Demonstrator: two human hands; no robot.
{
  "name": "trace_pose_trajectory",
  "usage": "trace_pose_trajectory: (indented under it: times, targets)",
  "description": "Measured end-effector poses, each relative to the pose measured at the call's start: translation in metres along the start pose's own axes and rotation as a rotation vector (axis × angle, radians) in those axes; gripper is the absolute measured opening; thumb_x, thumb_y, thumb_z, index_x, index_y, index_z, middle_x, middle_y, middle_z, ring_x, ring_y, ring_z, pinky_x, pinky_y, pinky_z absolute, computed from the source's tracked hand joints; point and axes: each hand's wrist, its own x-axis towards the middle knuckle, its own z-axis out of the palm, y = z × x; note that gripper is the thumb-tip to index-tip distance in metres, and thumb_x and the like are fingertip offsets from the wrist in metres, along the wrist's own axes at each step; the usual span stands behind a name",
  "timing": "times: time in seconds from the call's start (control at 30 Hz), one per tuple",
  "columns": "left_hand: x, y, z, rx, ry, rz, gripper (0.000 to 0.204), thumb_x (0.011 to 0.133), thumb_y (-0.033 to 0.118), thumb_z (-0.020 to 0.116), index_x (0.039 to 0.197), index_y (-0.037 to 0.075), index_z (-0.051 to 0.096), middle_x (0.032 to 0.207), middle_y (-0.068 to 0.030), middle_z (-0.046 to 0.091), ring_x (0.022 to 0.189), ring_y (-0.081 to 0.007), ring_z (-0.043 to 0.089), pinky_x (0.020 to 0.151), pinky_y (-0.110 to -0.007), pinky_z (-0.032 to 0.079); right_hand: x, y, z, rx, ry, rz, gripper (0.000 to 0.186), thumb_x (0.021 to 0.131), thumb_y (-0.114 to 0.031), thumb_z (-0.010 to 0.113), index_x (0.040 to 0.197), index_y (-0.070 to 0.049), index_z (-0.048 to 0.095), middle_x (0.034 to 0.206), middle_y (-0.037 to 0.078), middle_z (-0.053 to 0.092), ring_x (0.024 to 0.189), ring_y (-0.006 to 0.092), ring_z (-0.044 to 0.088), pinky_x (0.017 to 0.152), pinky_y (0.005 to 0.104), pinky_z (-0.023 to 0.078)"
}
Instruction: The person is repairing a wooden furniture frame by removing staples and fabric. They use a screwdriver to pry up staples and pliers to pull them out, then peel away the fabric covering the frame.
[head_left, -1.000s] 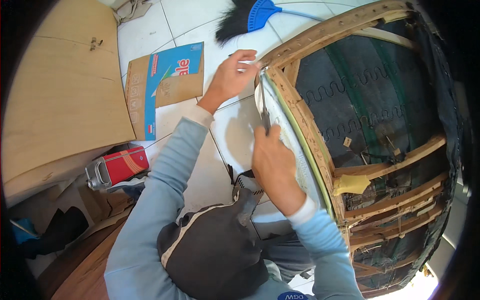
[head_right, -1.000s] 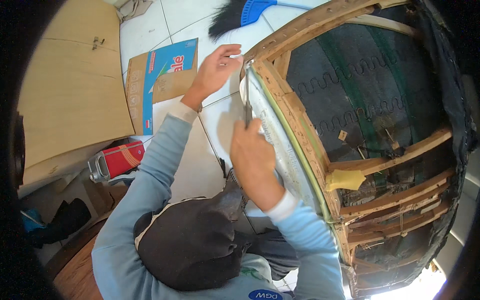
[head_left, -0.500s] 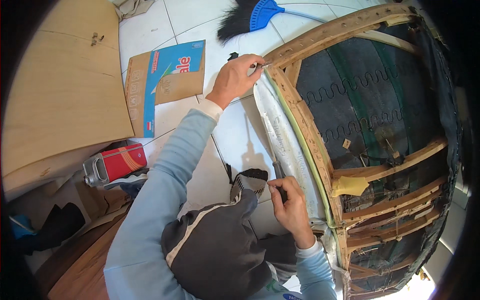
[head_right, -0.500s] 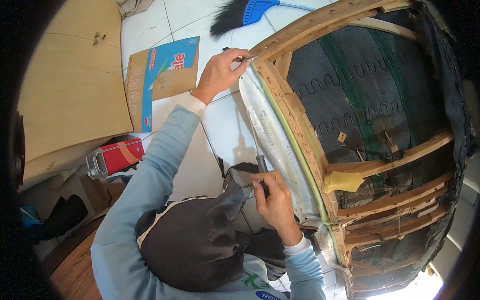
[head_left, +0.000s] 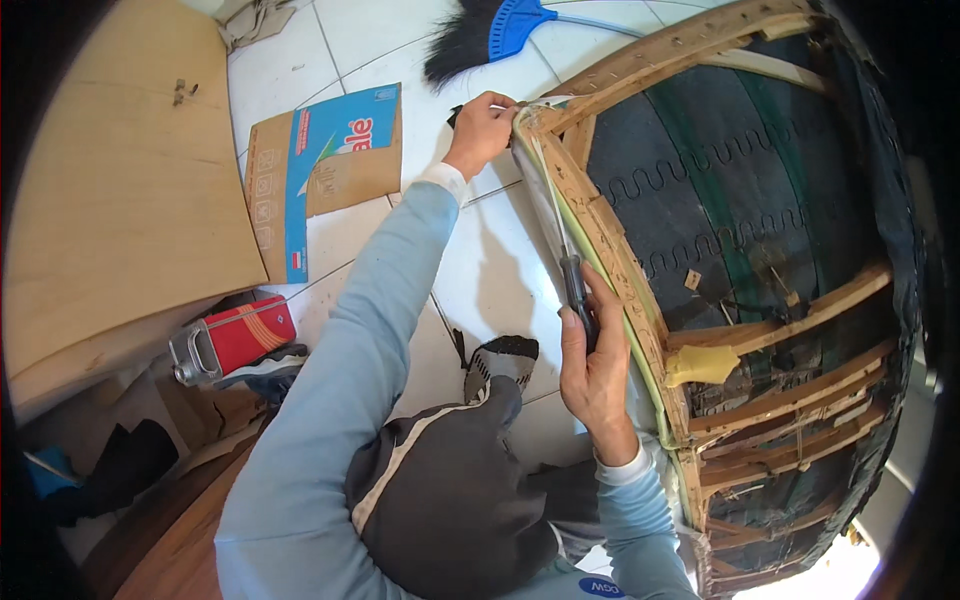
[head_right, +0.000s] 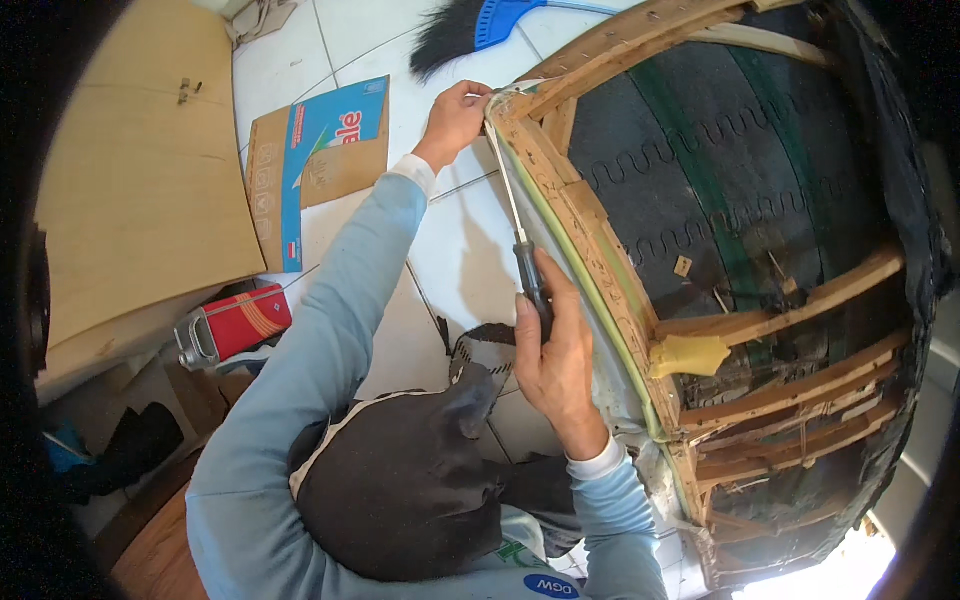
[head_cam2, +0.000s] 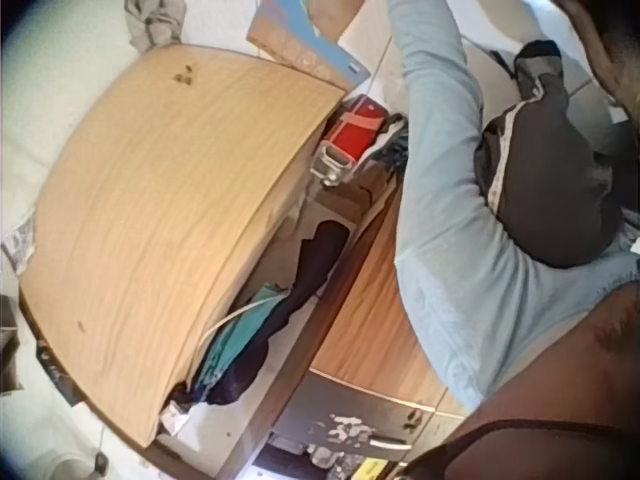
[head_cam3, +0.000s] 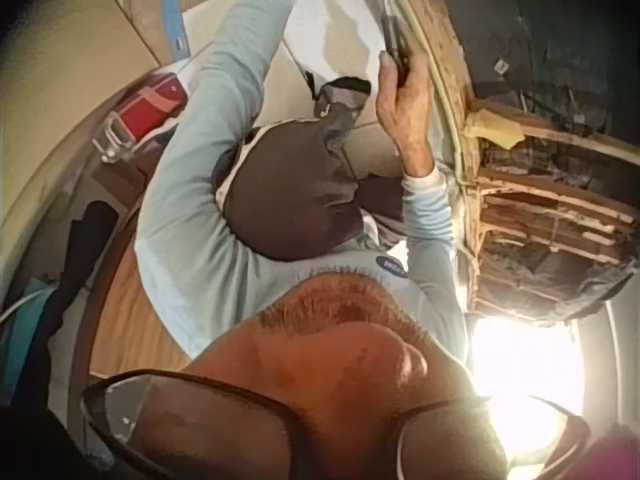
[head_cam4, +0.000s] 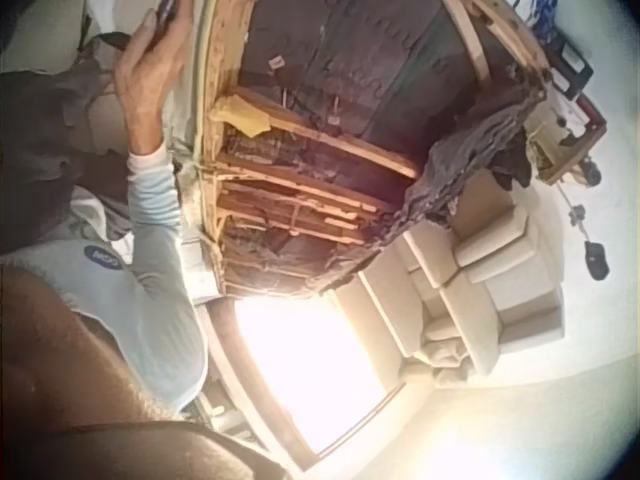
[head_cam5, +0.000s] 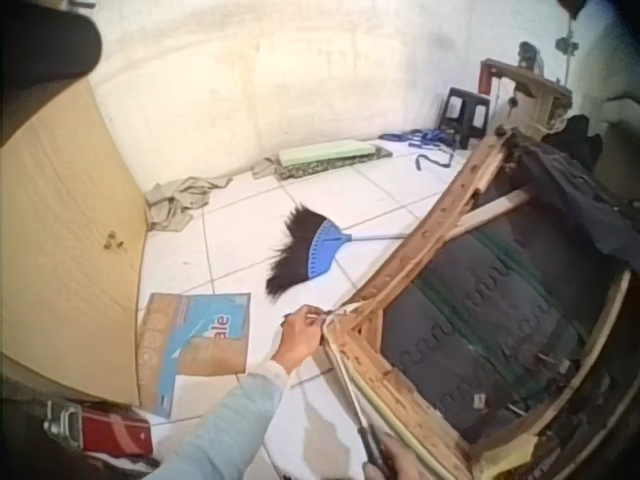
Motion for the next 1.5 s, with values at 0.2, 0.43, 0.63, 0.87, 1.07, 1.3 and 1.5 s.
trace_pose_trajectory:
  times: [0.2, 0.43, 0.63, 0.87, 1.07, 1.3, 1.5]
  targets:
    - [0.023, -0.030, 0.013, 0.065, 0.008, 0.142, 0.025, 0.100, 0.027, 0.075, 0.112, 0.005, 0.081, 0.101, -0.0150, 0.084, 0.089, -0.0239, 0.080, 0.080, -0.038, 0.063, -0.082, 0.001, -0.023, 0.079, -0.004, 0.318, 0.046, 0.108, -0.010, 0.064, 0.152, 0.004, 0.056, 0.123, 0.026, 0.074, 0.104, 0.0334, 0.074, 0.093, 0.0405, 0.058]
    - [-0.052, -0.077, 0.018, -0.089, 0.316, 0.240, 0.057, 0.105, 0.033, 0.072, 0.142, -0.008, 0.056, 0.141, -0.0317, 0.060, 0.125, -0.0393, 0.064, 0.103, -0.044, 0.052, -0.208, -0.018, -0.050, -0.109, 0.238, 0.330, 0.053, 0.095, 0.002, 0.069, 0.147, 0.000, 0.062, 0.115, 0.021, 0.069, 0.102, 0.0344, 0.070, 0.090, 0.0407, 0.057]
    - [-0.268, -0.025, 0.100, 0.578, -0.042, 0.989, 0.089, 0.098, 0.037, 0.077, 0.169, 0.007, 0.032, 0.171, -0.0337, 0.024, 0.163, -0.0492, 0.017, 0.129, -0.068, 0.014, -0.279, 0.017, -0.044, 0.068, 0.536, 0.610, 0.037, 0.105, -0.015, 0.072, 0.136, 0.003, 0.066, 0.098, 0.009, 0.069, 0.082, 0.0158, 0.063, 0.077, 0.0318, 0.052]
    - [-0.313, -0.011, 0.137, 0.928, -0.649, 1.281, 0.092, 0.097, 0.045, 0.076, 0.172, 0.012, 0.033, 0.179, -0.0138, 0.022, 0.167, -0.0446, 0.013, 0.133, -0.065, 0.007, -0.293, 0.034, -0.055, 0.281, 0.760, 0.604, 0.038, 0.113, -0.026, 0.064, 0.138, 0.003, 0.066, 0.090, -0.002, 0.061, 0.074, 0.0061, 0.052, 0.064, 0.0244, 0.044]
    - [-0.306, 0.021, 0.178, 0.424, -0.302, 1.092, 0.082, 0.098, 0.048, 0.075, 0.164, 0.011, 0.045, 0.165, -0.0161, 0.051, 0.153, -0.0393, 0.044, 0.127, -0.064, 0.019, -0.321, 0.041, -0.069, 0.373, 0.796, 0.613, 0.039, 0.112, -0.026, 0.066, 0.138, 0.003, 0.066, 0.092, 0.000, 0.064, 0.074, 0.0063, 0.053, 0.064, 0.0240, 0.044]
    - [-0.282, 0.097, 0.197, 0.633, -0.713, 0.656, 0.040, 0.100, 0.034, 0.080, 0.123, 0.001, 0.075, 0.103, -0.0093, 0.080, 0.090, -0.0239, 0.076, 0.086, -0.043, 0.057, -0.327, 0.050, -0.070, 0.384, 0.777, 0.650, 0.038, 0.111, -0.025, 0.069, 0.135, 0.004, 0.068, 0.097, 0.003, 0.069, 0.082, 0.0083, 0.056, 0.071, 0.0256, 0.046]
    - [-0.272, 0.134, 0.188, -0.343, -0.744, 0.492, 0.020, 0.106, 0.022, 0.075, 0.108, 0.002, 0.073, 0.106, -0.0073, 0.077, 0.092, -0.0155, 0.072, 0.086, -0.037, 0.059, -0.321, 0.057, -0.067, 0.361, 0.811, 0.590, 0.038, 0.110, -0.024, 0.070, 0.133, 0.005, 0.068, 0.100, 0.004, 0.070, 0.087, 0.0099, 0.058, 0.077, 0.0269, 0.048]
